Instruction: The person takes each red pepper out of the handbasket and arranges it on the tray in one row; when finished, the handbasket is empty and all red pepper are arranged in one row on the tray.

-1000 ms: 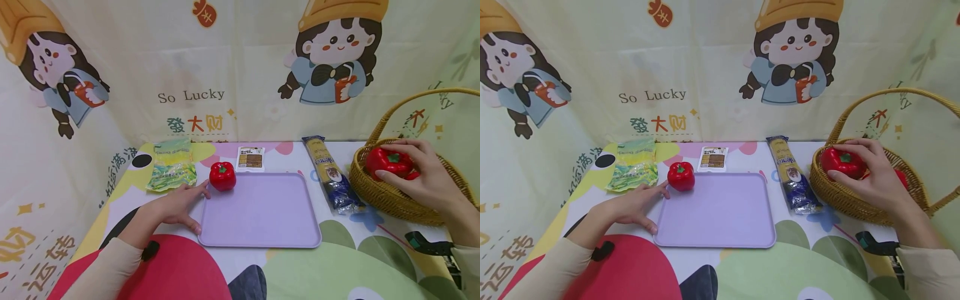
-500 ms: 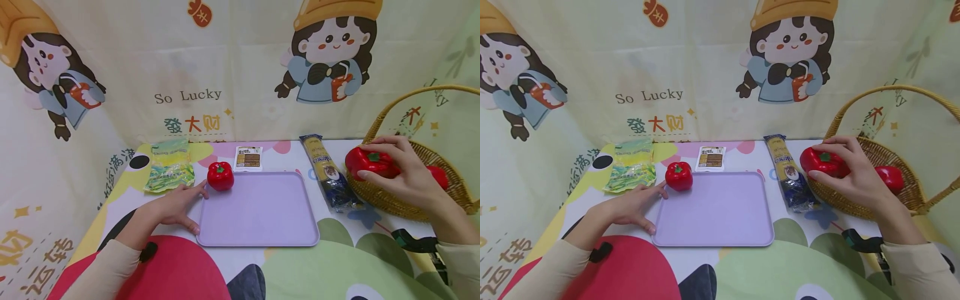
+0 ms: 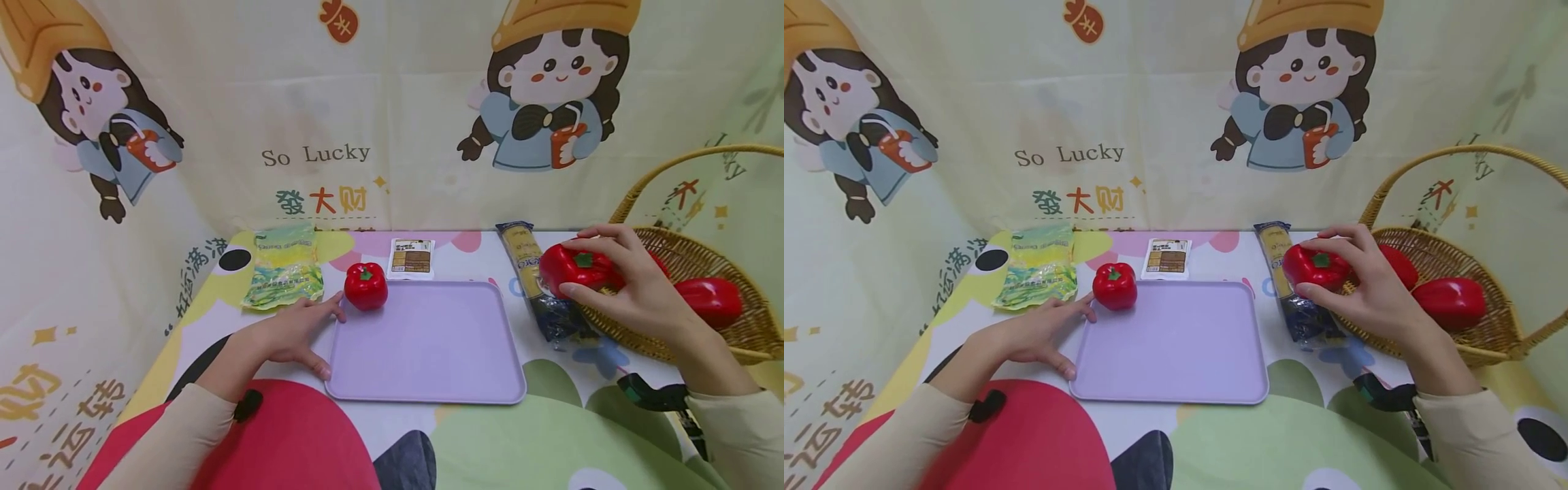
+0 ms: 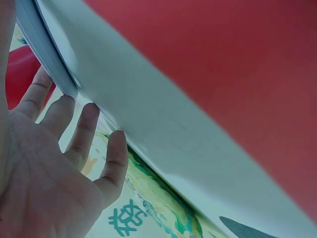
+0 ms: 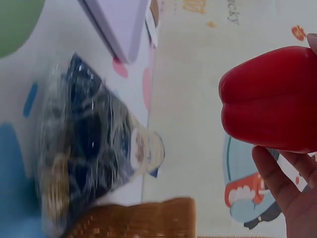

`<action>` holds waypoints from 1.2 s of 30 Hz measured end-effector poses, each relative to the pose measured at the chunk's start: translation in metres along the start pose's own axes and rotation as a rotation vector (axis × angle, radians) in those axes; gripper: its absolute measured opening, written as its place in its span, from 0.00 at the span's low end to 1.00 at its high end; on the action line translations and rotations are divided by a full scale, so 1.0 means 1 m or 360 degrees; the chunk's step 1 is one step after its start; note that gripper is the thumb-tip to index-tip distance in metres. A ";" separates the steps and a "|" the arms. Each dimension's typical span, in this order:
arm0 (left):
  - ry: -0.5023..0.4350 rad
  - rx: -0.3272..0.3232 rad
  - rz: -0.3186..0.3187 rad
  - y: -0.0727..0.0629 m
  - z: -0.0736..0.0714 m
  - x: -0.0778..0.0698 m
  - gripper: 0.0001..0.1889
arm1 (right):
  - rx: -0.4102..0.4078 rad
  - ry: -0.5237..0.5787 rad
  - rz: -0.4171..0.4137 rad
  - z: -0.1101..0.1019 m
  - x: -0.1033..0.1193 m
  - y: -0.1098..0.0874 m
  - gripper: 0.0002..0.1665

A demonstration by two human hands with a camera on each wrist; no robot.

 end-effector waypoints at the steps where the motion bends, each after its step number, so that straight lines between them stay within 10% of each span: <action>1: -0.0004 -0.0002 0.0001 0.000 0.000 0.000 0.48 | 0.0008 -0.0003 -0.0007 0.003 0.002 0.002 0.45; 36: -0.0012 -0.0020 -0.0001 0.000 0.000 0.001 0.48 | 0.0156 0.0133 -0.0271 0.073 0.040 0.051 0.41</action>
Point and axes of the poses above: each hand's wrist, its own y-axis towards the middle knuckle, its own z-axis out of the palm, x = y × z, the point moved 8 cm from there along y, towards the middle knuckle, and after that the axes turned 6 degrees about x, right-handed, at the moved point
